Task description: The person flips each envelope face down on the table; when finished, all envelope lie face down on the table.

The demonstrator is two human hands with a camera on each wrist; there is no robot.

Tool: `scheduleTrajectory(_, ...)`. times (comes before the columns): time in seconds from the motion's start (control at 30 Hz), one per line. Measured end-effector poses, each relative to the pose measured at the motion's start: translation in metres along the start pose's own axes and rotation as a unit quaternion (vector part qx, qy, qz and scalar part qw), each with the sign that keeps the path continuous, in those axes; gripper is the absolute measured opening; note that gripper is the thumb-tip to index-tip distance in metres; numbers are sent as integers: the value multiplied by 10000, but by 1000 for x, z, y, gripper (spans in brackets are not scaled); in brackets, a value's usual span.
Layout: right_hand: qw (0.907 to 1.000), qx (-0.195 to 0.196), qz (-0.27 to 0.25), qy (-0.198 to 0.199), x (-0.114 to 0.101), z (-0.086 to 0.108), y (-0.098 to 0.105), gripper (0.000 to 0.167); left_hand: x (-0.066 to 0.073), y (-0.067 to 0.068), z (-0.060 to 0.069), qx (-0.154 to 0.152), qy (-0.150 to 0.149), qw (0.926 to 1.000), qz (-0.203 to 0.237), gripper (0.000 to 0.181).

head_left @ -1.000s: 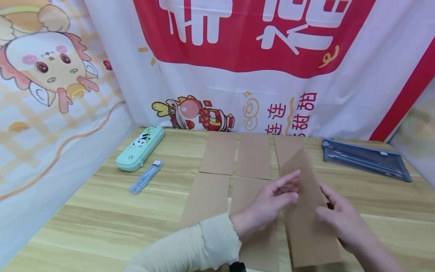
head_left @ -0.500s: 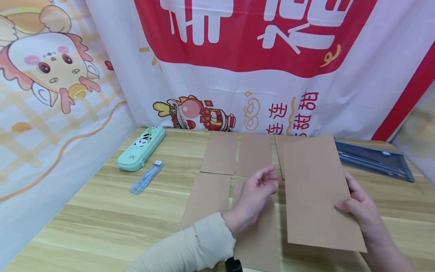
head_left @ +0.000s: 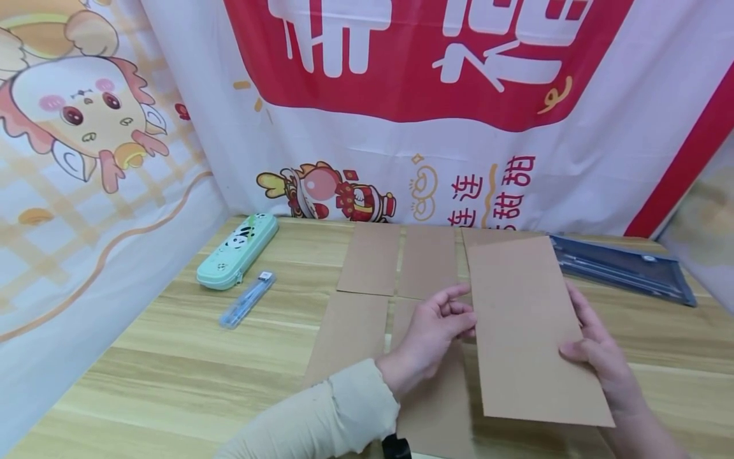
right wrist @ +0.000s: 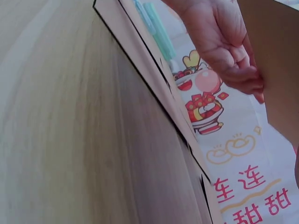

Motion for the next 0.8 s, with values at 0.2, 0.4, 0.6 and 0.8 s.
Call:
scheduleTrajectory(0.2,9963,46,850,68,-4,-1,6,84,2,1,2,-130,28,9999,0,55)
scheduleTrajectory(0.4,9942,-127,1067,-71,-9,-1,12,82,3,1,4,-303,-66,9993,-228,65)
scheduleTrajectory(0.6,9445,776,3113,-705,-19,2,19,65,-2,3,5,-490,151,9967,-626,68)
scheduleTrajectory(0.8,8836,1010,4332,-1461,-24,1,25,52,-9,3,7,-597,389,9932,-918,67)
Point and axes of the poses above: each hand's wrist, its own z-axis away from the middle knuckle, its own y-axis out of the back of the hand, x = y × z, the point moved 1 cm from there along -z, towards the middle knuckle, and after that the axes turned 11 degrees about x, right-handed, at the moved point
